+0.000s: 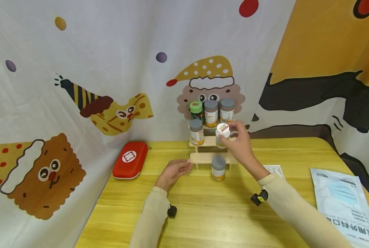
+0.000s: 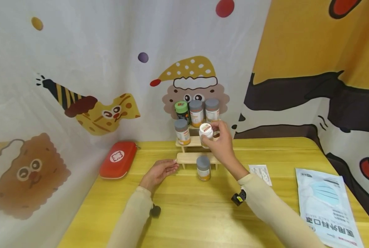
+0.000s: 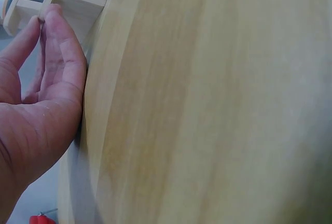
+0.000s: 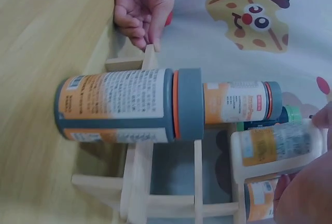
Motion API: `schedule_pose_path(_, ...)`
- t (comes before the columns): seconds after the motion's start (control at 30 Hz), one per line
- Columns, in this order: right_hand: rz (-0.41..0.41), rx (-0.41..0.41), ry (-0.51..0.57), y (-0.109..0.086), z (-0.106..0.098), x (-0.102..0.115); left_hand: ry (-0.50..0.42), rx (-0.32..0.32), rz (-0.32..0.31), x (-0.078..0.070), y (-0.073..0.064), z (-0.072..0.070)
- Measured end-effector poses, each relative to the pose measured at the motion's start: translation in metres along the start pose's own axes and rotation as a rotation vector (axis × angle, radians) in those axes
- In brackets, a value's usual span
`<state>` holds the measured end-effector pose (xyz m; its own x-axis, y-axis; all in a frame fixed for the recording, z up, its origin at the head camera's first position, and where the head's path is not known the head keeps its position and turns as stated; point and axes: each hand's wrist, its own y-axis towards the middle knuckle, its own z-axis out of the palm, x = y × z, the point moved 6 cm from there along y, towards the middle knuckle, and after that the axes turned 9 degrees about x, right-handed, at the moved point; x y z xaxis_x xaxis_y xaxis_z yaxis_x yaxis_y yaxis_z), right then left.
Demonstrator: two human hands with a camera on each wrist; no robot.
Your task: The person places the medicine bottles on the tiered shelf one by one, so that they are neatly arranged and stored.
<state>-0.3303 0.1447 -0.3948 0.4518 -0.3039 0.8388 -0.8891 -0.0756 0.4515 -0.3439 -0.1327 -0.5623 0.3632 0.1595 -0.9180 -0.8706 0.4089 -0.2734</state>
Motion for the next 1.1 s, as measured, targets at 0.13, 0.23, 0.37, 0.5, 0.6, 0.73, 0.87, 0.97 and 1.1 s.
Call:
schedule_pose_path(0.13,0.017,0.015,0.001,0.004,0.008,0.0,-0.005,0.001,-0.001,0.001,0.001,-0.001)
schedule_pose_path(0.23,0.04,0.021,0.002,0.006,0.013,-0.002,0.004,0.004,0.001,0.002,0.002,-0.002)
schedule_pose_path(0.37,0.052,0.018,0.039,0.01,0.016,0.004,0.011,0.007,0.0,0.002,0.002,-0.001)
schedule_pose_path(0.5,0.06,0.016,0.056,0.016,0.02,0.001,0.011,0.008,-0.005,0.001,0.002,-0.001)
schedule_pose_path(0.6,0.061,0.023,0.038,0.021,0.025,-0.008,0.003,0.007,-0.008,0.001,0.002,-0.002)
schedule_pose_path(0.73,0.053,0.037,0.037,0.022,0.031,-0.008,0.005,0.009,-0.007,0.001,0.001,-0.001)
schedule_pose_path(0.87,0.072,0.05,0.028,0.023,0.035,-0.008,0.019,0.011,-0.007,0.004,0.001,-0.001)
schedule_pose_path(0.97,0.103,0.053,0.015,0.024,0.036,-0.01,0.021,0.011,-0.004,0.004,0.002,-0.001)
schedule_pose_path(1.1,0.146,0.056,0.028,0.027,0.037,-0.013,0.013,0.012,-0.003,0.003,0.002,-0.002)
